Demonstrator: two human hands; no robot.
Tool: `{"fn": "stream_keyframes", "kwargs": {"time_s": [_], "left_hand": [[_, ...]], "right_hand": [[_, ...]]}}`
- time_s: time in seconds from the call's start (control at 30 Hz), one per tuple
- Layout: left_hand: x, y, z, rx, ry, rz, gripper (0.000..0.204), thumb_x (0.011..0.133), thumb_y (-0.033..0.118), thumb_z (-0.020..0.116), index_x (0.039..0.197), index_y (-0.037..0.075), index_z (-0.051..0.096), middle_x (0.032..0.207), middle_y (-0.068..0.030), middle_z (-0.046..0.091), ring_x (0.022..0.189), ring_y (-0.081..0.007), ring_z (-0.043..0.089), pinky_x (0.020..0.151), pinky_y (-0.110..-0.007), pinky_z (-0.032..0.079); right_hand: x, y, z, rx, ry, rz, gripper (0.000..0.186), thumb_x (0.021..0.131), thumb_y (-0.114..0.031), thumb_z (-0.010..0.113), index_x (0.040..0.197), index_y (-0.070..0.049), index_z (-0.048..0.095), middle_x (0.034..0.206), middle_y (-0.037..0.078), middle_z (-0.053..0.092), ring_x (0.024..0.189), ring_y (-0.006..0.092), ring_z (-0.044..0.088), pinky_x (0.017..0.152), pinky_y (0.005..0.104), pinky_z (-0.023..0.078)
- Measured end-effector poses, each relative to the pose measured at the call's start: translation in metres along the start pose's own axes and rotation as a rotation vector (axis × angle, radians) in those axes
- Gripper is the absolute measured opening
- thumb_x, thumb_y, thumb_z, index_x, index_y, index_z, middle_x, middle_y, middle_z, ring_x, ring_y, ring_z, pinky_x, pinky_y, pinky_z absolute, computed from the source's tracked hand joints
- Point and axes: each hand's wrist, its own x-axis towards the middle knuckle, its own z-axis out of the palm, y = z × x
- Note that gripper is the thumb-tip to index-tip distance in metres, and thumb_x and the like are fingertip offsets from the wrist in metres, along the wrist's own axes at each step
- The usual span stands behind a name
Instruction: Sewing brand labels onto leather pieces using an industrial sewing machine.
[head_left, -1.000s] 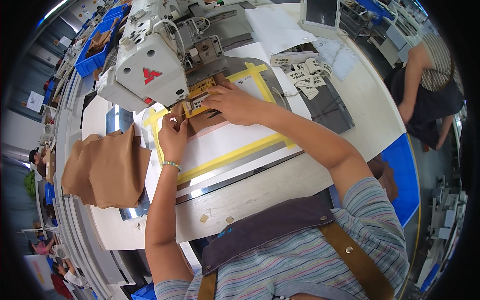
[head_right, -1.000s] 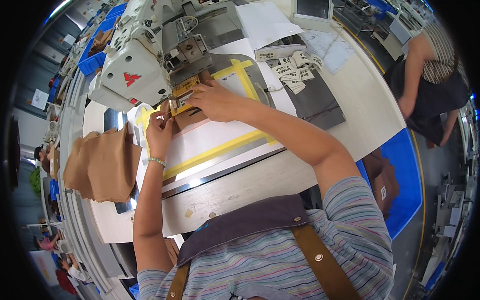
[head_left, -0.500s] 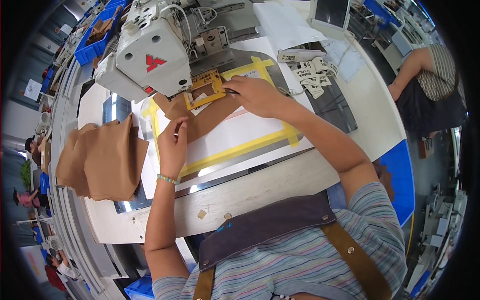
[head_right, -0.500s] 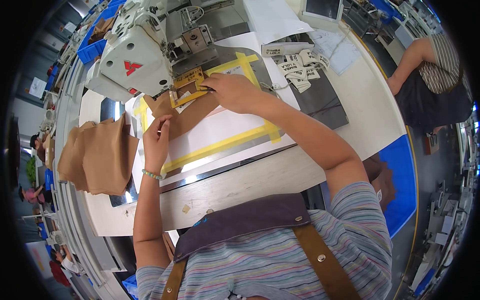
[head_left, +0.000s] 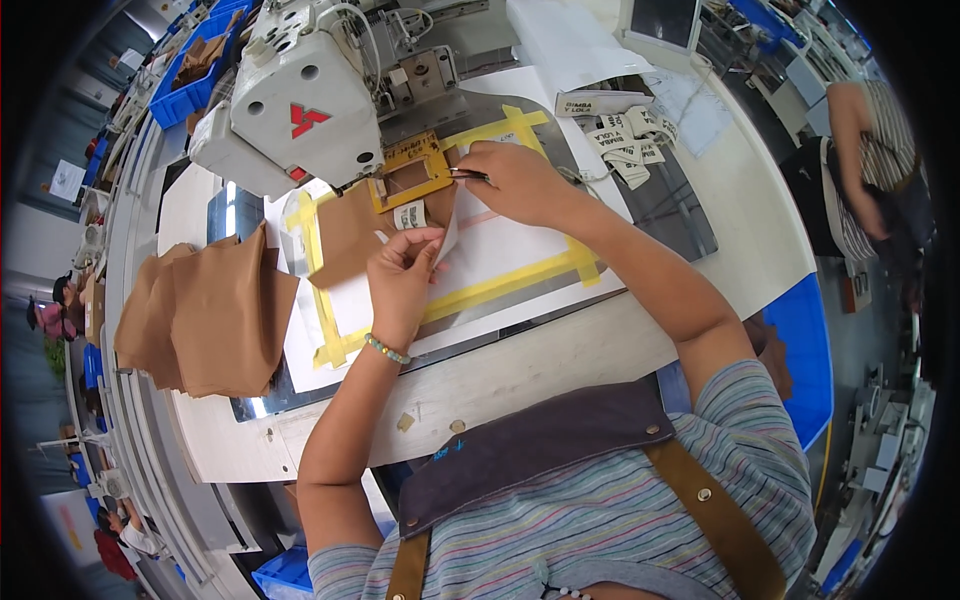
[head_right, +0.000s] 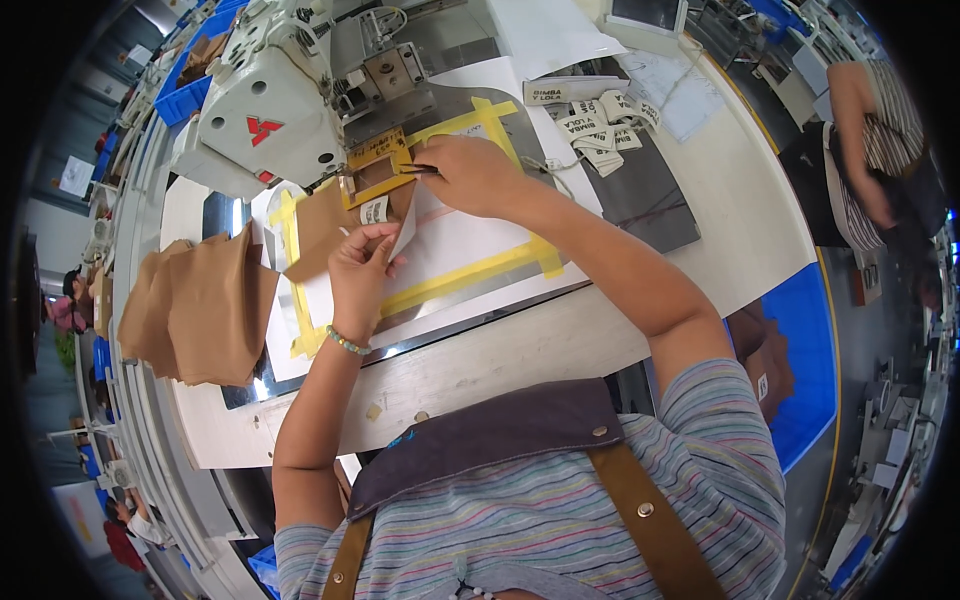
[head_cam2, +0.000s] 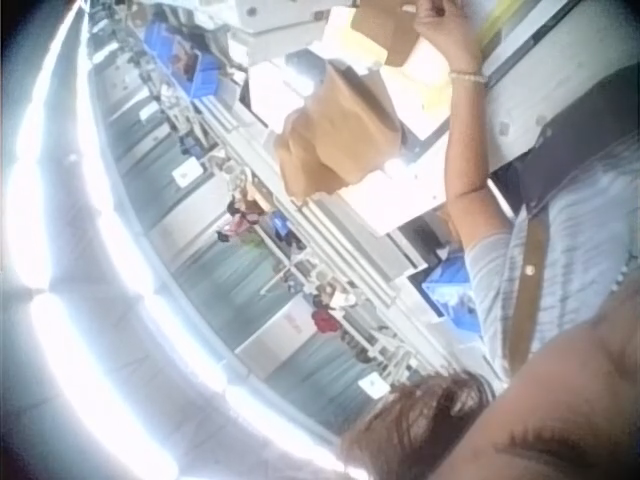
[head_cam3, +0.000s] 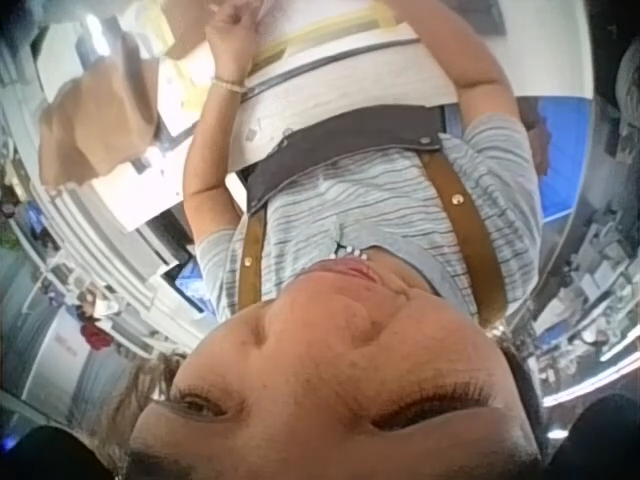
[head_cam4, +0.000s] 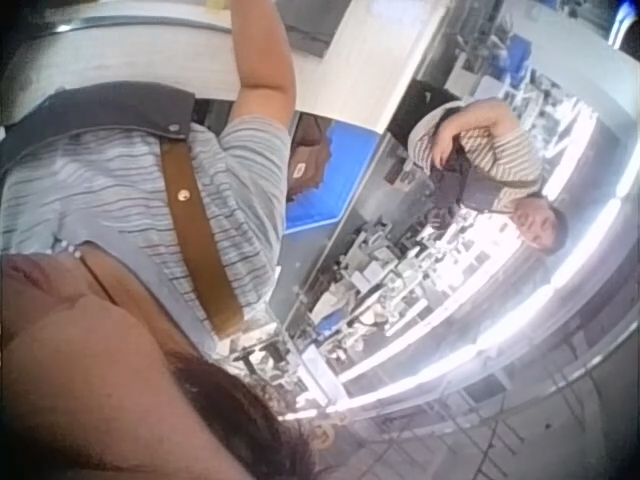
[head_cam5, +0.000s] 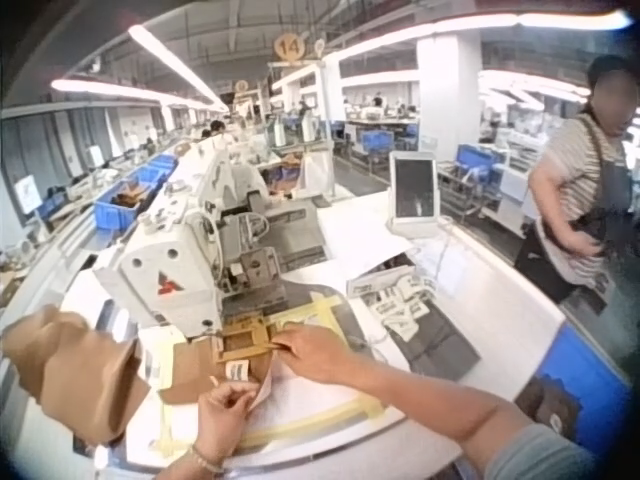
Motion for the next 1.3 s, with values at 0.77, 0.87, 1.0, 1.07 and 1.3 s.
{"fn": "stream_keyframes", "kwargs": {"time_s": [0.77,0.87,1.0,1.07,1.3], "left_hand": [[-0.137,0.044,-0.123,0.753,0.515,0.407,0.014,0.098,0.006,0.074,0.109,0.0,0.081,0.093,-0.0116,0.081,0.072,-0.0125,0.069,0.067,-0.026,0.053],[-0.139,0.047,-0.124,0.77,0.493,0.418,0.013,0.098,0.006,0.074,0.108,-0.001,0.081,0.094,-0.0123,0.081,0.074,-0.0138,0.072,0.068,-0.026,0.055],[-0.15,0.04,-0.145,0.916,0.635,0.398,0.012,0.097,0.004,0.075,0.107,0.0,0.08,0.097,-0.0136,0.081,0.079,-0.0171,0.075,0.071,-0.028,0.057],[-0.159,0.035,-0.184,1.088,0.768,0.512,0.017,0.096,-0.004,0.071,0.111,0.001,0.078,0.107,-0.0147,0.08,0.096,-0.022,0.078,0.084,-0.033,0.059],[-0.278,0.017,-0.32,0.691,1.547,0.579,0.053,0.094,-0.007,0.06,0.147,-0.002,0.059,0.152,-0.0169,0.057,0.128,-0.0248,0.062,0.111,-0.034,0.048]], "right_hand": [[0.054,-0.066,0.074,-0.281,-0.049,-0.389,0.023,0.094,-0.028,0.074,0.109,-0.011,0.075,0.103,0.008,0.076,0.1,0.0277,0.073,0.082,0.0439,0.057],[0.057,-0.069,0.091,-0.313,-0.137,-0.387,0.019,0.095,-0.027,0.071,0.104,-0.011,0.075,0.095,0.007,0.076,0.098,0.0281,0.073,0.078,0.0452,0.057],[0.041,-0.075,0.085,-0.176,-0.083,-0.342,0.022,0.101,-0.027,0.064,0.103,-0.008,0.074,0.096,0.011,0.075,0.092,0.0316,0.073,0.078,0.0458,0.056],[0.03,-0.06,0.076,-0.041,-0.025,-0.309,0.025,0.101,-0.026,0.066,0.112,-0.005,0.074,0.105,0.015,0.076,0.096,0.0347,0.073,0.083,0.0461,0.057],[-0.016,0.01,0.03,0.115,0.048,0.071,0.033,0.101,-0.025,0.074,0.125,-0.001,0.073,0.098,0.003,0.073,0.085,0.0086,0.062,0.081,0.0254,0.051]]}}
